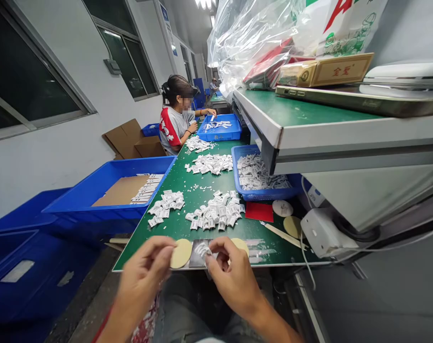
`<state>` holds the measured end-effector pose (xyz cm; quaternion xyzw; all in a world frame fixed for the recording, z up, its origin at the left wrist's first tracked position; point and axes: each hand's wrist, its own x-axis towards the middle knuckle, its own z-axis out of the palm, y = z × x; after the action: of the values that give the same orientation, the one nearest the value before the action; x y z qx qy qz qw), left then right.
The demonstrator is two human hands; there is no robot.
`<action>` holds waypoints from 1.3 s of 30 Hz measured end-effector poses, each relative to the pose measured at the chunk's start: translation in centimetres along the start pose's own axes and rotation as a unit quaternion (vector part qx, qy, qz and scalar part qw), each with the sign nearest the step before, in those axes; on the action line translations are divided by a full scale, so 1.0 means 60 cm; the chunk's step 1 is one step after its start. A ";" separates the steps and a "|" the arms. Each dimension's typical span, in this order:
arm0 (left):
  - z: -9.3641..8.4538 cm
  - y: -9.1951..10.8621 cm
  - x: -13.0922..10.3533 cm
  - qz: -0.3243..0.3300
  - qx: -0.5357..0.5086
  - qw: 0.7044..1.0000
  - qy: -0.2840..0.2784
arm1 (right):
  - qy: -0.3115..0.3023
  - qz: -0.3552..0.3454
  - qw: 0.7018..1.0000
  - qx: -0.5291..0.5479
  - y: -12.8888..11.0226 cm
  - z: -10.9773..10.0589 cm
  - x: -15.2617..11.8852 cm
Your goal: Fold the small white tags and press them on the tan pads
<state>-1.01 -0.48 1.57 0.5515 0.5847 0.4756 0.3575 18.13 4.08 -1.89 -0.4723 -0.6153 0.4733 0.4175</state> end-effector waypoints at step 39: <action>-0.058 -0.182 0.064 -0.105 -0.077 0.991 0.030 | 0.031 0.086 0.994 0.055 0.087 -0.028 0.034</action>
<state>-8.13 3.39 -7.40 0.4437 0.6111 0.4953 0.4293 20.30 6.93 -6.51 -0.5146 -0.5323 0.5257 0.4189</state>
